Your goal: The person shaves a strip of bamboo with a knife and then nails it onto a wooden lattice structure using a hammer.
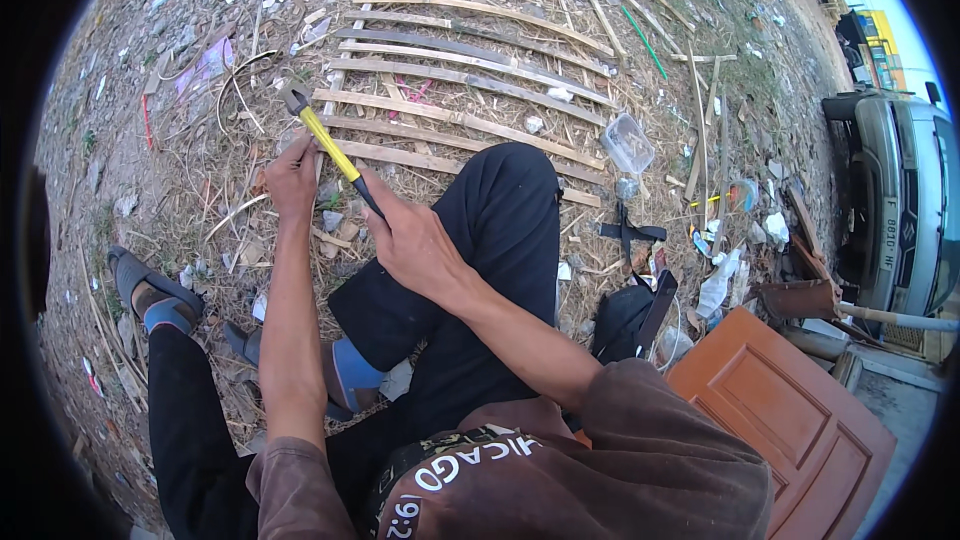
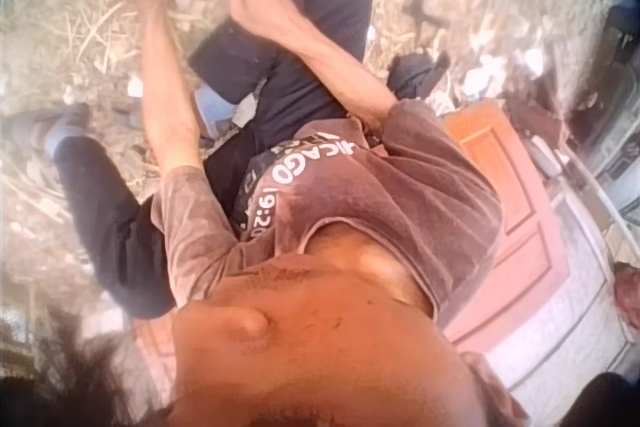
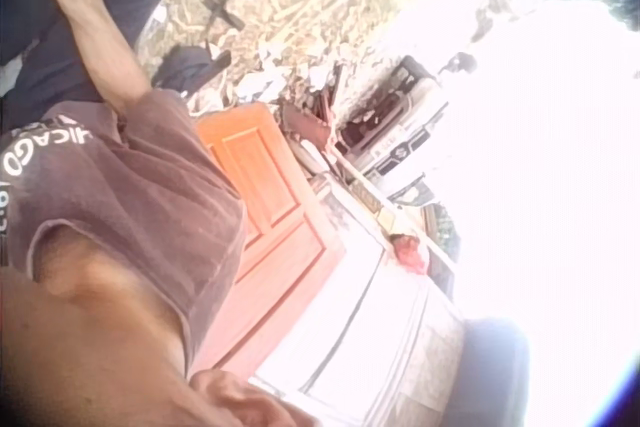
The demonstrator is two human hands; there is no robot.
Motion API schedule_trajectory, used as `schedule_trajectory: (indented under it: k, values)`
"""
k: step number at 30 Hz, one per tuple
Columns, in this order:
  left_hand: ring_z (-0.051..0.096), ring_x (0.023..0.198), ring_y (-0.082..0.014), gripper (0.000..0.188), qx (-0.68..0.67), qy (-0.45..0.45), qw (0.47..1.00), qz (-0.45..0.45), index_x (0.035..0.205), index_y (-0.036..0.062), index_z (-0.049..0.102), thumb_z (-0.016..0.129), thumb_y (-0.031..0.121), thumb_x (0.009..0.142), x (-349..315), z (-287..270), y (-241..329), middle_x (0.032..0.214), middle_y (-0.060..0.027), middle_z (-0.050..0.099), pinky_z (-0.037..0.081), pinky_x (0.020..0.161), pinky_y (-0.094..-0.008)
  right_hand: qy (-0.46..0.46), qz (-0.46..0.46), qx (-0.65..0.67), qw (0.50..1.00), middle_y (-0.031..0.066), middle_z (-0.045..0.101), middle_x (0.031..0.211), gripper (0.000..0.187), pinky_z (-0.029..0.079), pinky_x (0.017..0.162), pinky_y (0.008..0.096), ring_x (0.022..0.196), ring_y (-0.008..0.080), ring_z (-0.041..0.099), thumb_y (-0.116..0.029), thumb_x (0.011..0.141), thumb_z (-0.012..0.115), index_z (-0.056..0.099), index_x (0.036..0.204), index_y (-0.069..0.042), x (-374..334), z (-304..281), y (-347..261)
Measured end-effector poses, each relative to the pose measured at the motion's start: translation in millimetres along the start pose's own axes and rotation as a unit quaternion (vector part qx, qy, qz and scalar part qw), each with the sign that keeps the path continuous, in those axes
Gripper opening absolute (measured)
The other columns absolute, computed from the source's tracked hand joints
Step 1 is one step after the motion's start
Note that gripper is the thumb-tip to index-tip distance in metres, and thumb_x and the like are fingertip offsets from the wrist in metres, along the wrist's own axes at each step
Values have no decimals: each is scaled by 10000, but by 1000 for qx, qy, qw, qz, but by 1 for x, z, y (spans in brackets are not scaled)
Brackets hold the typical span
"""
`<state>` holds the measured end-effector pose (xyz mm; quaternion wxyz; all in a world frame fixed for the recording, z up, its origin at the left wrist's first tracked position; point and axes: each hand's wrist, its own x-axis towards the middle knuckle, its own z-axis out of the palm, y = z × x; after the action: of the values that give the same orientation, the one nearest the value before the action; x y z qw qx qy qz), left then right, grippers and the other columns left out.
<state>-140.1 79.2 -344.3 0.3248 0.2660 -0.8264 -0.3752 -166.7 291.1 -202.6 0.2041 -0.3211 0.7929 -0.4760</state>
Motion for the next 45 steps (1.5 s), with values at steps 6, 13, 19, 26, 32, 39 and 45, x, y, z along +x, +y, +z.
schedule_trajectory:
  k: [6, 13, 19, 26, 32, 39, 45]
  values:
    - [704, 710, -299, 172, 20, 3, 1000, -1, 1016, 68, 747, 722, 153, 870, 2, 11, -5, 849, -160, 717, 521, 641, -352, -2, 10, -53, 999, 283, 605, 756, 454, 487, 609, 408, 695, 464, 620, -76, 957, 564, 454, 1392, -4, -3, 11, 31]
    - [684, 698, -334, 162, 50, -9, 999, -8, 1008, 95, 746, 720, 177, 871, 5, 6, 4, 842, -161, 707, 516, 617, -368, 57, -75, -29, 995, 279, 600, 761, 457, 480, 605, 399, 685, 447, 608, -72, 952, 572, 451, 1385, 13, 2, 11, 24]
    - [656, 660, -350, 127, 45, 11, 999, 23, 980, 106, 736, 697, 184, 886, 4, 3, 9, 792, -154, 688, 492, 586, -394, -21, 16, -6, 1000, 308, 603, 827, 547, 459, 643, 521, 744, 500, 600, -39, 922, 557, 389, 1442, -62, 2, -1, 8]
    - [647, 696, -361, 110, 82, 12, 996, 43, 965, 125, 717, 687, 195, 886, 5, 4, 14, 842, -121, 697, 495, 592, -412, -14, 26, -29, 999, 298, 607, 795, 494, 469, 639, 492, 728, 478, 613, -48, 927, 566, 430, 1401, -27, 0, 3, 19]
    - [685, 777, -334, 138, 136, -50, 989, -34, 969, 113, 736, 690, 215, 887, 6, -1, 19, 919, -105, 721, 528, 652, -391, 22, -35, -40, 998, 258, 591, 716, 450, 481, 609, 406, 662, 438, 614, -75, 953, 570, 451, 1379, 9, 3, 9, 28]
    - [690, 791, -330, 147, 125, -22, 992, 2, 975, 97, 735, 682, 210, 897, 3, 0, 17, 938, -108, 722, 536, 665, -384, 19, -9, 23, 1000, 248, 600, 730, 451, 478, 609, 408, 649, 431, 612, -79, 953, 572, 452, 1383, -10, 2, 0, 10]
    - [698, 814, -329, 155, 129, 12, 991, 34, 988, 98, 746, 682, 202, 892, 2, 1, 10, 972, -113, 726, 548, 687, -387, -14, 29, -1, 999, 305, 608, 793, 444, 477, 617, 490, 718, 478, 620, -34, 920, 561, 464, 1351, 8, 5, 0, 13]
